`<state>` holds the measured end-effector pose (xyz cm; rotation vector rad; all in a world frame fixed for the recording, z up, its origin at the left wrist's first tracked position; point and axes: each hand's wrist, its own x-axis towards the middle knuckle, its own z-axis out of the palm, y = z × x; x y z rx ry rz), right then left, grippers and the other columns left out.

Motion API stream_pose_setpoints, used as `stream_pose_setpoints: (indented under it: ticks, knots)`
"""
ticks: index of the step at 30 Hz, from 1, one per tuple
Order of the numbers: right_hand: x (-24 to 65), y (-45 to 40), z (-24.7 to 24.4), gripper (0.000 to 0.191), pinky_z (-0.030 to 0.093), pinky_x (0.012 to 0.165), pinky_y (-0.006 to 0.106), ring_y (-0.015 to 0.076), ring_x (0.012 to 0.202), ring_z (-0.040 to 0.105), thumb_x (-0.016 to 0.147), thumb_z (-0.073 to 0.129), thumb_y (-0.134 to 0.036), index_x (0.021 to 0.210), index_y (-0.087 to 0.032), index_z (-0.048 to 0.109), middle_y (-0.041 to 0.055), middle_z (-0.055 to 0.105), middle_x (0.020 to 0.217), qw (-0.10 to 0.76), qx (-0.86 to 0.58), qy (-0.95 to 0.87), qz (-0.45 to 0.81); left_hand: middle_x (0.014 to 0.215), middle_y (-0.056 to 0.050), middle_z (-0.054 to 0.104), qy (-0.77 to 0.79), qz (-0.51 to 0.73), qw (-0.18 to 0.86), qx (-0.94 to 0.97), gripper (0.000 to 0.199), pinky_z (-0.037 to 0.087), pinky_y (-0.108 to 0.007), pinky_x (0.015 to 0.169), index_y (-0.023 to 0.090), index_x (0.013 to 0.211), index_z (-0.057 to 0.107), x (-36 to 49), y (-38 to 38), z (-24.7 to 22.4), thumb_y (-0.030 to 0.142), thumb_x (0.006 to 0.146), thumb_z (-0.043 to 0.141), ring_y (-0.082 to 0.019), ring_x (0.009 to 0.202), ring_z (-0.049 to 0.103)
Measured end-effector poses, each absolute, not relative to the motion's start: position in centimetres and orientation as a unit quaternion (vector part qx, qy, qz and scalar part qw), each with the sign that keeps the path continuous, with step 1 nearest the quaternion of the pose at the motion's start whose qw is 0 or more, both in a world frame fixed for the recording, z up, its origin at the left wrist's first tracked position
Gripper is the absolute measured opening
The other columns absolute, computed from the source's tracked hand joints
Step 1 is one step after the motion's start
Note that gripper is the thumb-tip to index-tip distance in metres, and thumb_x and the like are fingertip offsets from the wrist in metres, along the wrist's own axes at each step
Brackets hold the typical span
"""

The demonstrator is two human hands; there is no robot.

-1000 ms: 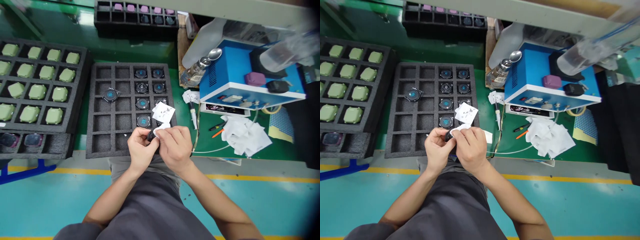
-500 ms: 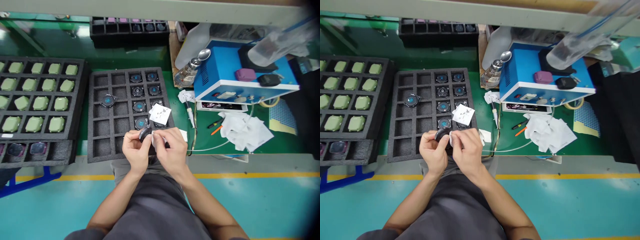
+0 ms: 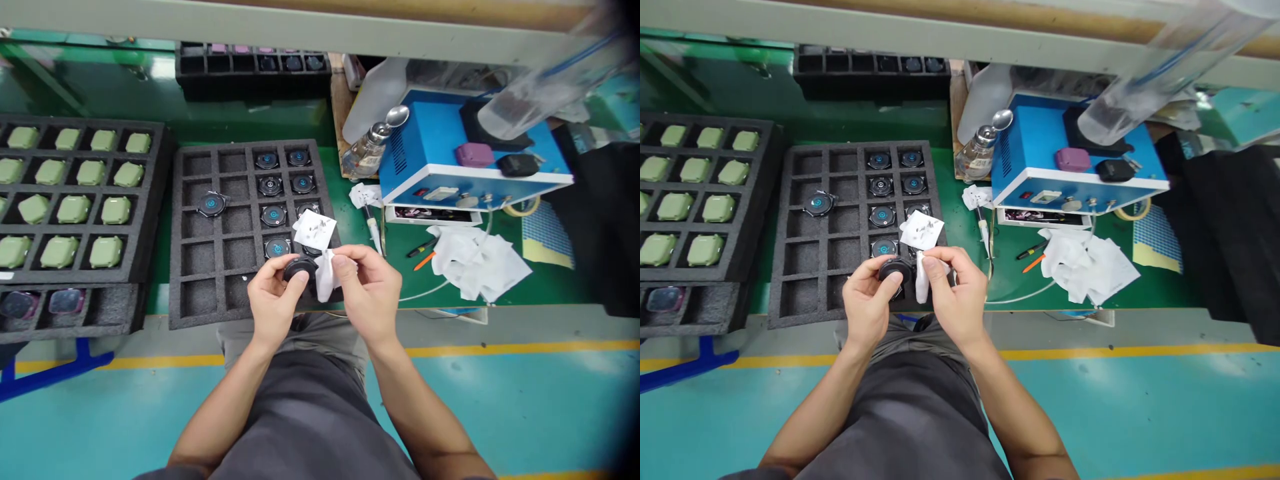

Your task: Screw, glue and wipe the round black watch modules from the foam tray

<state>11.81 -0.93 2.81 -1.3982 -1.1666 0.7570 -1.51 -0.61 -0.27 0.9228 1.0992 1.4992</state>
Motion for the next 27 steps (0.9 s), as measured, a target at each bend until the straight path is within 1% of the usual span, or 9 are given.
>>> stream_pose_setpoints:
  ticks: [5, 8, 11, 15, 17, 20, 22, 24, 27]
  knots:
    - [11.3, -0.5, 3.8, 0.011, 0.050, 0.077, 0.035, 0.0181, 0.084, 0.062, 0.095, 0.060, -0.018, 0.091, -0.023, 0.070, 0.0029, 0.073, 0.087, 0.467, -0.529, -0.696, 0.133, 0.093, -0.003, 0.076, 0.461, 0.618, 0.498, 0.398, 0.022, 0.056, -0.025, 0.083, 0.020, 0.098, 0.076, -1.3, -0.6, 0.0, 0.019, 0.077, 0.081, -0.014, 0.088, 0.070]
    - [10.7, -0.5, 3.6, 0.014, 0.049, 0.075, 0.035, 0.0195, 0.083, 0.060, 0.094, 0.060, -0.014, 0.091, -0.021, 0.071, 0.0046, 0.074, 0.085, 0.424, -0.532, -0.731, 0.052, 0.089, -0.004, 0.075, 0.470, 0.619, 0.492, 0.392, 0.022, 0.058, -0.026, 0.080, 0.018, 0.095, 0.074, -1.1, -0.6, 0.0, 0.020, 0.075, 0.082, -0.015, 0.084, 0.071]
    - [10.1, -0.9, 2.5, 0.012, 0.048, 0.075, 0.036, 0.0201, 0.081, 0.058, 0.093, 0.061, -0.014, 0.092, -0.021, 0.072, 0.0058, 0.075, 0.084, 0.418, -0.560, -0.715, 0.002, 0.083, -0.002, 0.072, 0.472, 0.639, 0.486, 0.363, 0.023, 0.058, -0.024, 0.073, 0.017, 0.091, 0.069, -0.9, -0.7, -0.2, 0.020, 0.074, 0.084, -0.013, 0.077, 0.071]
    - [9.5, -1.9, 0.9, 0.018, 0.049, 0.072, 0.035, 0.0193, 0.078, 0.058, 0.095, 0.057, -0.014, 0.086, -0.020, 0.071, 0.0053, 0.073, 0.079, 0.421, -0.582, -0.692, 0.072, 0.082, 0.002, 0.067, 0.438, 0.680, 0.478, 0.343, 0.026, 0.056, -0.019, 0.070, 0.018, 0.088, 0.064, -0.9, -0.8, -0.5, 0.018, 0.073, 0.085, -0.009, 0.073, 0.069]
    - [10.0, -2.2, 0.7, 0.019, 0.050, 0.072, 0.034, 0.0183, 0.078, 0.060, 0.095, 0.057, -0.016, 0.084, -0.020, 0.071, 0.0041, 0.073, 0.079, 0.441, -0.587, -0.667, 0.124, 0.085, 0.002, 0.068, 0.417, 0.692, 0.473, 0.352, 0.025, 0.057, -0.021, 0.076, 0.019, 0.088, 0.063, -1.0, -0.8, -0.6, 0.016, 0.075, 0.084, -0.011, 0.080, 0.072]
    - [12.2, -2.4, 1.4, 0.013, 0.051, 0.073, 0.034, 0.0174, 0.079, 0.063, 0.093, 0.064, -0.028, 0.087, -0.022, 0.073, 0.0031, 0.073, 0.084, 0.508, -0.624, -0.562, 0.192, 0.090, 0.001, 0.071, 0.393, 0.699, 0.474, 0.364, 0.025, 0.055, -0.034, 0.097, 0.021, 0.089, 0.061, -1.1, -0.8, -0.7, 0.014, 0.077, 0.082, -0.017, 0.097, 0.075]
    - [14.3, -2.1, 2.2, 0.015, 0.051, 0.068, 0.032, 0.0165, 0.075, 0.064, 0.090, 0.068, -0.036, 0.088, -0.022, 0.073, 0.0027, 0.072, 0.084, 0.561, -0.634, -0.466, 0.257, 0.091, 0.001, 0.072, 0.397, 0.692, 0.479, 0.367, 0.025, 0.052, -0.042, 0.105, 0.021, 0.089, 0.060, -1.1, -0.8, -0.7, 0.017, 0.077, 0.082, -0.020, 0.102, 0.075]
    - [16.3, -1.6, 2.7, 0.019, 0.050, 0.065, 0.031, 0.0160, 0.073, 0.063, 0.087, 0.071, -0.042, 0.090, -0.023, 0.072, 0.0025, 0.070, 0.083, 0.610, -0.620, -0.399, 0.291, 0.091, 0.000, 0.072, 0.413, 0.680, 0.479, 0.371, 0.026, 0.052, -0.044, 0.104, 0.020, 0.087, 0.060, -1.3, -0.7, -0.8, 0.020, 0.076, 0.084, -0.022, 0.103, 0.075]
    - [18.6, -0.4, 2.9, 0.024, 0.051, 0.064, 0.031, 0.0164, 0.072, 0.063, 0.086, 0.071, -0.046, 0.090, -0.023, 0.069, 0.0025, 0.068, 0.081, 0.645, -0.613, -0.383, 0.246, 0.092, -0.001, 0.070, 0.440, 0.674, 0.463, 0.372, 0.028, 0.057, -0.032, 0.089, 0.020, 0.089, 0.062, -1.5, -0.5, -0.9, 0.023, 0.074, 0.085, -0.018, 0.093, 0.074]
